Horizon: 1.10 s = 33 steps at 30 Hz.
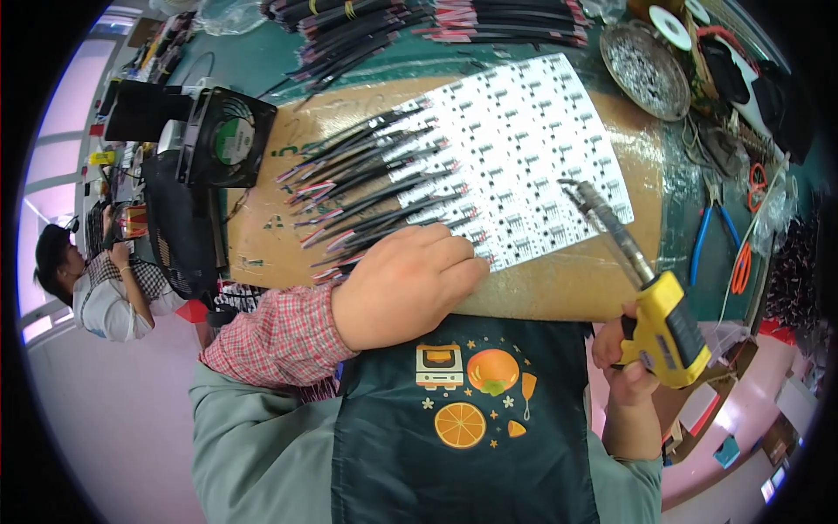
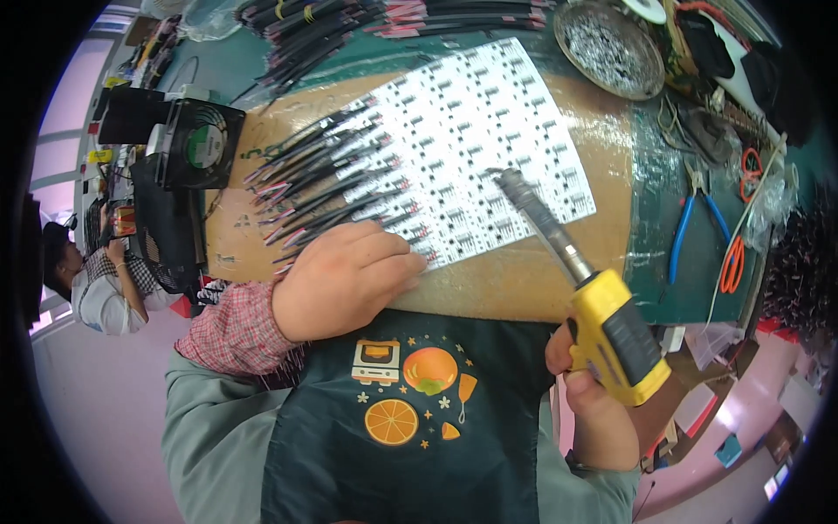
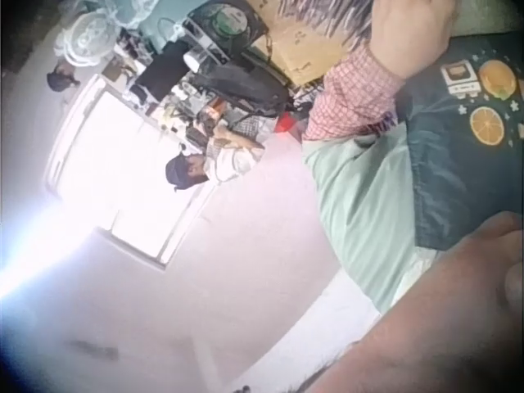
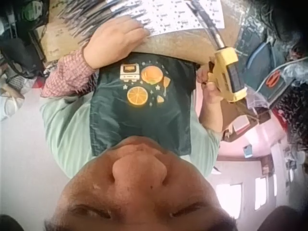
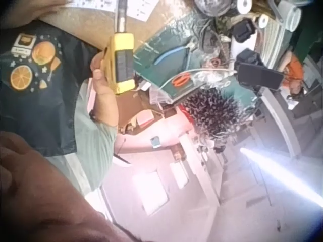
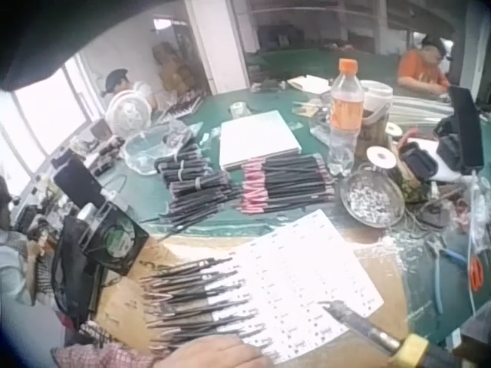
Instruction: The person solders electrical wires onto a panel of circuit boards using a soldering iron.
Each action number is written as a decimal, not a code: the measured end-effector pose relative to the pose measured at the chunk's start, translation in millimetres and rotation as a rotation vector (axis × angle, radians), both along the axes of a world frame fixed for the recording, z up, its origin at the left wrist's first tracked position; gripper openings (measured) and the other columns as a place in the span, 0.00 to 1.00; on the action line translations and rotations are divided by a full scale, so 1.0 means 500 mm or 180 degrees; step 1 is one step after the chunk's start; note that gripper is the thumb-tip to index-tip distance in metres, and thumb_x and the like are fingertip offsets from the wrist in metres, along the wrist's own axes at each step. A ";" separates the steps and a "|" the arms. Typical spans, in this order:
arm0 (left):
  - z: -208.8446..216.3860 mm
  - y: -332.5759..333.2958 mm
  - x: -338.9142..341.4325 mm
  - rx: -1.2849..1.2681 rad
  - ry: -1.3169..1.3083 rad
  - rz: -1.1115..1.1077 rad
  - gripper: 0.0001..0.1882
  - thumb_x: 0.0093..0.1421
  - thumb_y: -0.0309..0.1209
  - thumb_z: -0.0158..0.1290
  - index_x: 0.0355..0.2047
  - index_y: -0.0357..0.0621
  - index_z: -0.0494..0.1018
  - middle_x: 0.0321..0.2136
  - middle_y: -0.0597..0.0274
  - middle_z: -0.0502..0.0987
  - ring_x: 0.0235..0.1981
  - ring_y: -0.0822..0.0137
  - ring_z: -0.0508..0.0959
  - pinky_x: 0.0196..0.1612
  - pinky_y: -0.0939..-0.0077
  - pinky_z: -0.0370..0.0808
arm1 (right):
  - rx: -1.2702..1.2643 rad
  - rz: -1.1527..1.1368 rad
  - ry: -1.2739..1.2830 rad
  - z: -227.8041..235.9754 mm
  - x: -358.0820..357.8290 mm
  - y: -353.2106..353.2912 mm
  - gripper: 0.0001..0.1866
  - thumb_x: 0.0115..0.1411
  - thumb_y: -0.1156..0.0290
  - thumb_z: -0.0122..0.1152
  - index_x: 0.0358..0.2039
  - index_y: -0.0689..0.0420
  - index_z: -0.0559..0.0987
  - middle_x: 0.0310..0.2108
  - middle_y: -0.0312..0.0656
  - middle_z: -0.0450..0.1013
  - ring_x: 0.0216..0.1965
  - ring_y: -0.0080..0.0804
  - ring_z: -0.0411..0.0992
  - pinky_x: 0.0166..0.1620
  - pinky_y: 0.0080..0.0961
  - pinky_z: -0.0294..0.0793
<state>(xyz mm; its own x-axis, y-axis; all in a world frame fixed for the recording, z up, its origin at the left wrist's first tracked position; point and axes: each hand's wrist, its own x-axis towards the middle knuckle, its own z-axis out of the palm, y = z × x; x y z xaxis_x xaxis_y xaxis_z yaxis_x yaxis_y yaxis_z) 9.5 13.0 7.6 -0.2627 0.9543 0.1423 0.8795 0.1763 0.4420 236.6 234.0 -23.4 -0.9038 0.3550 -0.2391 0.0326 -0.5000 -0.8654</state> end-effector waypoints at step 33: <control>-0.012 0.025 -0.441 -0.1140 0.1061 0.1725 0.13 0.53 0.24 0.48 0.40 0.38 0.70 0.38 0.46 0.74 0.42 0.46 0.75 0.45 0.55 0.72 | -0.0251 -0.0165 0.0346 -0.038 -0.090 0.027 0.40 0.52 0.57 0.68 0.58 0.65 0.61 0.20 0.35 0.61 0.18 0.25 0.62 0.22 0.21 0.65</control>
<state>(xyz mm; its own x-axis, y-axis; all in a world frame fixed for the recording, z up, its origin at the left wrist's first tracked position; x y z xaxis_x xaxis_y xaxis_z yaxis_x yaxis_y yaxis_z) -211.1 25.3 1.9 -0.7086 0.7056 0.0005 0.7056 0.7086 -0.0006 191.4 247.4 -42.3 -0.9068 0.3858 -0.1698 -0.0868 -0.5651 -0.8205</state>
